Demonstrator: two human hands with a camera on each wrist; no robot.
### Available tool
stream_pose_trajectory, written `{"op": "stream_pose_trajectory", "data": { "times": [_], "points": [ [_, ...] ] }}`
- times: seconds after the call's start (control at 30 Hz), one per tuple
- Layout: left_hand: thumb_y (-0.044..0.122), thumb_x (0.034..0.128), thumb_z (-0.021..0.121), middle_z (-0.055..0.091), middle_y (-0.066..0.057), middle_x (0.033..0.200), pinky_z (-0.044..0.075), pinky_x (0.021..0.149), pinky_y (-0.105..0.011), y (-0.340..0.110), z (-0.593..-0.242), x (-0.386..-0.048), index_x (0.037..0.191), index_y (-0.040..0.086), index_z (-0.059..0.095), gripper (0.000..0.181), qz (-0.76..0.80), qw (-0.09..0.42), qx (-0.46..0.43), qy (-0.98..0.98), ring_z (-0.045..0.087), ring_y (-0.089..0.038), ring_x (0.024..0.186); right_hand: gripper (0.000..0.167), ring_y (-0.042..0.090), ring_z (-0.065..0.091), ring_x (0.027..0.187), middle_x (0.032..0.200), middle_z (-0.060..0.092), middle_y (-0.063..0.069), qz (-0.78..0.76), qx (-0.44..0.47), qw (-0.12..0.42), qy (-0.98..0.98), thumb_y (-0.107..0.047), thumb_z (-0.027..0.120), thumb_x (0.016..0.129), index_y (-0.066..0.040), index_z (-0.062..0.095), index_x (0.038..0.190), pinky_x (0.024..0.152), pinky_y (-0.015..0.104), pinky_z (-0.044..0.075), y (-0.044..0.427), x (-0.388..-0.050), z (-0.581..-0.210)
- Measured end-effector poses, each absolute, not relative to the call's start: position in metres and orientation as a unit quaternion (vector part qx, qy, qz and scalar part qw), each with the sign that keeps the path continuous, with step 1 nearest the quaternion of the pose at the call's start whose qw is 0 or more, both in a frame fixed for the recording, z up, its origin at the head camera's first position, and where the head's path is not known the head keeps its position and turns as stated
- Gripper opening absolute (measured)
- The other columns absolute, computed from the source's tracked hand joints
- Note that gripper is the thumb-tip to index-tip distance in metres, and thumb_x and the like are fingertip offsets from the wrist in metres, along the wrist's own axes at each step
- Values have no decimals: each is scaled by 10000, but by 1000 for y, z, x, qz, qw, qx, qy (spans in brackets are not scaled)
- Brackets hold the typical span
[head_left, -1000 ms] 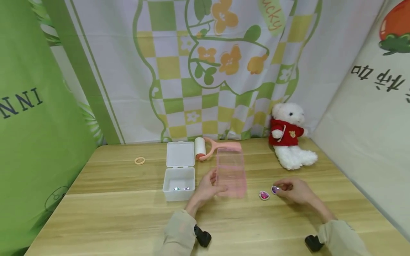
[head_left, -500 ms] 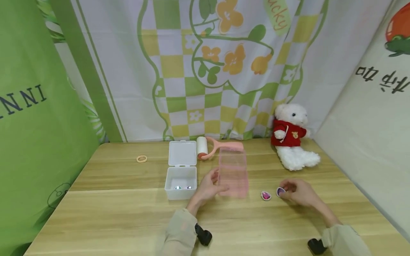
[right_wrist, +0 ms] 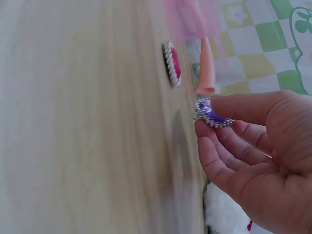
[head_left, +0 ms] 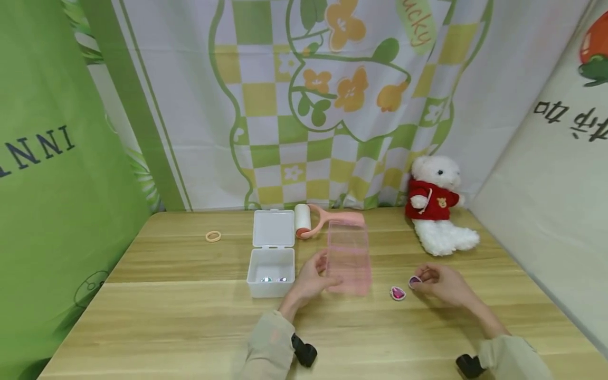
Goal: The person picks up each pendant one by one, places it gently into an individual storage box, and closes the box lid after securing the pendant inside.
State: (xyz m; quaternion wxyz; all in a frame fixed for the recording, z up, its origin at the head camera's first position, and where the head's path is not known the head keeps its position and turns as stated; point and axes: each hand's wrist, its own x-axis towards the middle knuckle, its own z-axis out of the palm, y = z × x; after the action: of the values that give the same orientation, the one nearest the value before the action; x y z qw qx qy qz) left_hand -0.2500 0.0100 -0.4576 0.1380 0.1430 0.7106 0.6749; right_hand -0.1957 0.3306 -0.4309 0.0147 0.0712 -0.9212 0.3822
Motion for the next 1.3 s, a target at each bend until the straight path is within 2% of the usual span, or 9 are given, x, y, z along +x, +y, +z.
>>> {"op": "stream_pose_trajectory", "data": {
  "times": [0.27, 0.4, 0.5, 0.67, 1.03, 1.3],
  "points": [
    [33, 777, 760, 424, -246, 1378, 328, 1083, -497, 9, -456, -249, 1467, 20, 323, 817, 672, 139, 143, 714, 389, -417, 1291, 388, 103, 606, 852, 1016, 614, 168, 475, 60, 8, -878, -118, 693, 873, 105, 532, 1146, 710, 240, 534, 314, -206, -420],
    [14, 787, 748, 436, -246, 1377, 326, 1078, -515, 8, -456, -248, 1469, 26, 322, 804, 675, 140, 144, 710, 386, -423, 1295, 431, 98, 621, 857, 1053, 602, 191, 527, 62, -8, -848, -108, 667, 890, 129, 481, 1199, 755, 309, 556, 302, -211, -411],
    [13, 784, 750, 432, -251, 1378, 319, 1083, -515, 7, -455, -248, 1470, 21, 319, 810, 675, 138, 146, 710, 383, -430, 1296, 421, 102, 626, 860, 1044, 598, 181, 554, 67, -18, -830, -100, 656, 897, 122, 468, 1201, 789, 351, 555, 293, -216, -405],
    [20, 774, 760, 426, -246, 1377, 312, 1090, -506, 8, -454, -249, 1466, 20, 324, 817, 675, 138, 141, 711, 381, -428, 1295, 424, 108, 622, 863, 1015, 592, 146, 572, 83, -28, -815, -99, 666, 892, 123, 467, 1193, 788, 326, 549, 277, -226, -395],
    [-19, 752, 752, 431, -278, 1380, 326, 1080, -510, 9, -458, -250, 1459, -13, 317, 829, 679, 136, 143, 707, 393, -436, 1288, 412, 125, 614, 868, 1026, 609, 201, 586, 100, -50, -803, -54, 673, 868, 136, 497, 1188, 814, 416, 546, 233, -247, -382],
    [-13, 765, 751, 422, -298, 1381, 329, 1077, -513, 10, -458, -251, 1458, -18, 316, 818, 674, 132, 147, 712, 395, -446, 1284, 379, 236, 654, 867, 1005, 629, 198, 597, 122, -85, -789, -5, 648, 870, 151, 487, 1175, 821, 507, 536, 208, -258, -393]
  ]
}}
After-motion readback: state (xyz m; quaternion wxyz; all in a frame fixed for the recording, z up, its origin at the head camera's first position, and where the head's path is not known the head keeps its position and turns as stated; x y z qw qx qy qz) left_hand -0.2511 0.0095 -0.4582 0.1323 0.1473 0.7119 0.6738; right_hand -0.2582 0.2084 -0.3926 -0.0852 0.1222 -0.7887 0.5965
